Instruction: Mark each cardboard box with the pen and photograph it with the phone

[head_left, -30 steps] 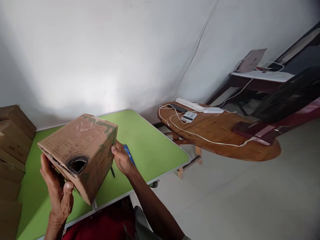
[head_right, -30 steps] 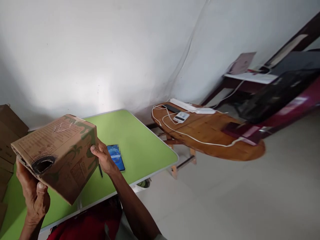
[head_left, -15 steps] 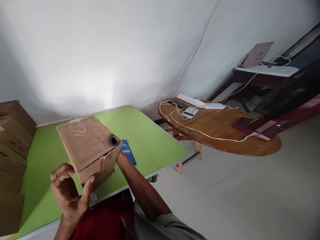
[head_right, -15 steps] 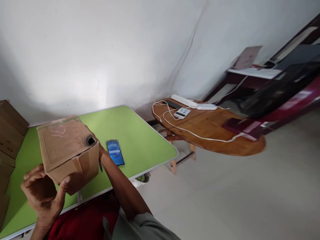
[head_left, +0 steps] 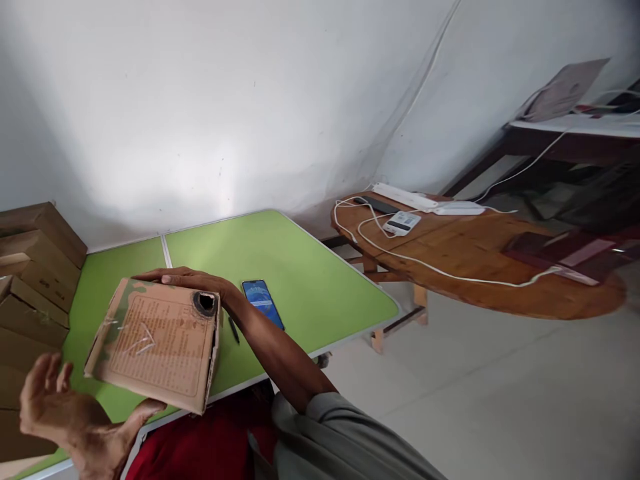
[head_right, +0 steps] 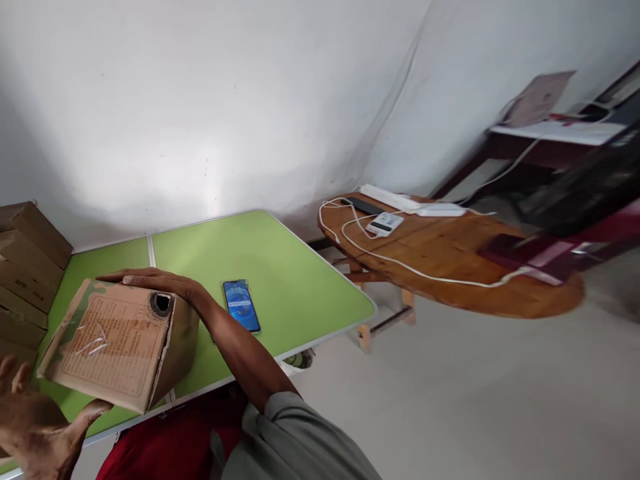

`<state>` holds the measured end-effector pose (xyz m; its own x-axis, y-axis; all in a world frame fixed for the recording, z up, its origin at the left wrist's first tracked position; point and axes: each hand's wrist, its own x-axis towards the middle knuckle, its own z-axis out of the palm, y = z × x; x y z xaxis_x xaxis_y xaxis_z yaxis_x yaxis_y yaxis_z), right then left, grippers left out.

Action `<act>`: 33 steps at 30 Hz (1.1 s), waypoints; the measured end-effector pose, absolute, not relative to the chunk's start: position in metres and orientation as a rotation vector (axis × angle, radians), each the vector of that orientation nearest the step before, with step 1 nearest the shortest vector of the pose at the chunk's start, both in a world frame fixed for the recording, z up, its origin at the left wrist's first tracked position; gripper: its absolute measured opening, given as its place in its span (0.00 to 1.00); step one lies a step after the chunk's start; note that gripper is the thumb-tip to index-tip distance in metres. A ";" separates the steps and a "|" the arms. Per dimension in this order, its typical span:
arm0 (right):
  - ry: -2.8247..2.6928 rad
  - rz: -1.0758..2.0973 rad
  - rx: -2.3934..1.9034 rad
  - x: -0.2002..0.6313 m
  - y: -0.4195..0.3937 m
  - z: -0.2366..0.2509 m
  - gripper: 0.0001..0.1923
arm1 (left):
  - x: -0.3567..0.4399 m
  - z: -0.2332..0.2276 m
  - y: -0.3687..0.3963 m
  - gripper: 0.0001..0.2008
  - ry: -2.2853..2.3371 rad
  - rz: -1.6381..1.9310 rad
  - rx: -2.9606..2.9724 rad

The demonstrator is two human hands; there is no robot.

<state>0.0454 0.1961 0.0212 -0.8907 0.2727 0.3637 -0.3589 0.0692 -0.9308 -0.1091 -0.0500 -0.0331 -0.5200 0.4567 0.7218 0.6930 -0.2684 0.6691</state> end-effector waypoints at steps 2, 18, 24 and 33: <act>-1.986 1.860 0.170 0.041 0.198 0.024 0.29 | -0.117 -0.023 -0.056 0.68 -1.851 -1.813 -1.596; -2.289 1.943 0.298 0.012 0.185 0.032 0.29 | -0.141 0.013 -0.082 0.53 -2.579 -1.810 -1.586; -1.781 1.778 -0.091 0.041 0.184 0.012 0.30 | -0.121 0.023 -0.079 0.42 -2.648 -1.919 -1.481; -1.289 1.651 -0.650 0.130 0.047 -0.081 0.49 | -0.067 0.033 -0.061 0.37 -2.571 -2.201 -1.166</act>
<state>0.1304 0.0473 -0.0808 -0.4439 0.8874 0.1243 -0.3363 -0.0364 -0.9411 -0.0666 -0.0606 0.0330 -0.7037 0.7063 0.0772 0.1851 0.0773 0.9797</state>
